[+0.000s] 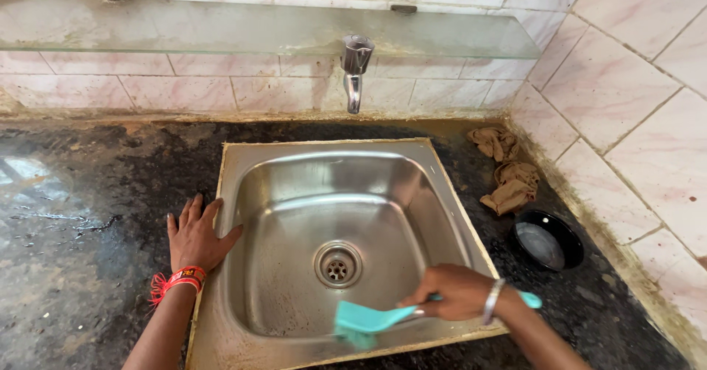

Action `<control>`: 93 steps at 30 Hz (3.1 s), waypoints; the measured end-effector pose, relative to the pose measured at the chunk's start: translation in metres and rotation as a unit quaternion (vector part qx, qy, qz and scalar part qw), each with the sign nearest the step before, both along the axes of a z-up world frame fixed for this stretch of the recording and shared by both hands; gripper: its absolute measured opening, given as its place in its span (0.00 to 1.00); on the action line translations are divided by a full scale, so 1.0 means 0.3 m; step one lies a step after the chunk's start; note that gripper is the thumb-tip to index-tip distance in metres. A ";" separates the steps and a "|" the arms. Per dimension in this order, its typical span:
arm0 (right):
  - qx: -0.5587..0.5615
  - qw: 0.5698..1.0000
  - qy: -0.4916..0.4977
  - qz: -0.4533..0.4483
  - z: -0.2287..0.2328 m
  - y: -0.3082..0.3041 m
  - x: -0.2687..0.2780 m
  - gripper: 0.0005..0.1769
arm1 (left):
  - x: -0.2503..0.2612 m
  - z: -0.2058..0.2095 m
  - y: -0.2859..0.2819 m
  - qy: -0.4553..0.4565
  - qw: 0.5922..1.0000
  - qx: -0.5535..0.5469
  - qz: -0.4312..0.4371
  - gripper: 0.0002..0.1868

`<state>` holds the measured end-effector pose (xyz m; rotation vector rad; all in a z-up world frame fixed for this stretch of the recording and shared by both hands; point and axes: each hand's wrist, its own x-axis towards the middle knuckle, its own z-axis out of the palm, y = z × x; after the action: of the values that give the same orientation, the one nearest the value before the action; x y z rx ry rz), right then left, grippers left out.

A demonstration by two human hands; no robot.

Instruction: The person scrubs the interior of a stainless steel sink with a teal brush, then briefly turns on the tap to rinse the brush and sink. The person continues scrubbing the sink basin and drain area.

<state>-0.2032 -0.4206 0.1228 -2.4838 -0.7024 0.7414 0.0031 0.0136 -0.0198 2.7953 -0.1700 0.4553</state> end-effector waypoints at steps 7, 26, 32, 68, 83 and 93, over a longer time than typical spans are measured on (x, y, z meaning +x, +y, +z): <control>-0.072 0.994 0.065 -0.042 -0.097 0.144 0.060 0.16 | 0.023 0.008 0.016 0.025 0.990 -0.136 -0.009 0.32; 0.103 0.917 -0.191 -0.335 -0.373 0.738 0.596 0.11 | 0.002 0.020 0.017 -0.006 0.964 -0.266 -0.005 0.28; 0.073 0.915 -0.252 -0.306 -0.355 0.761 0.646 0.10 | -0.008 0.040 0.010 -0.009 0.964 -0.266 -0.006 0.27; 0.313 0.872 0.024 -0.376 -0.300 0.801 0.437 0.34 | -0.037 0.100 -0.020 0.009 0.994 -0.109 -0.018 0.33; 0.123 0.827 -0.298 -0.461 -0.530 0.328 0.630 0.28 | -0.062 0.159 -0.043 0.089 0.995 -0.037 -0.007 0.41; 0.190 0.711 -0.431 -0.522 -0.579 -0.012 0.542 0.20 | -0.062 0.152 -0.052 0.099 0.995 -0.030 -0.005 0.41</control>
<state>-0.0407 -0.4243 -0.0511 -2.1793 0.3621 -0.9362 -0.0155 -0.0022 0.0258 2.7573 -0.1242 0.1744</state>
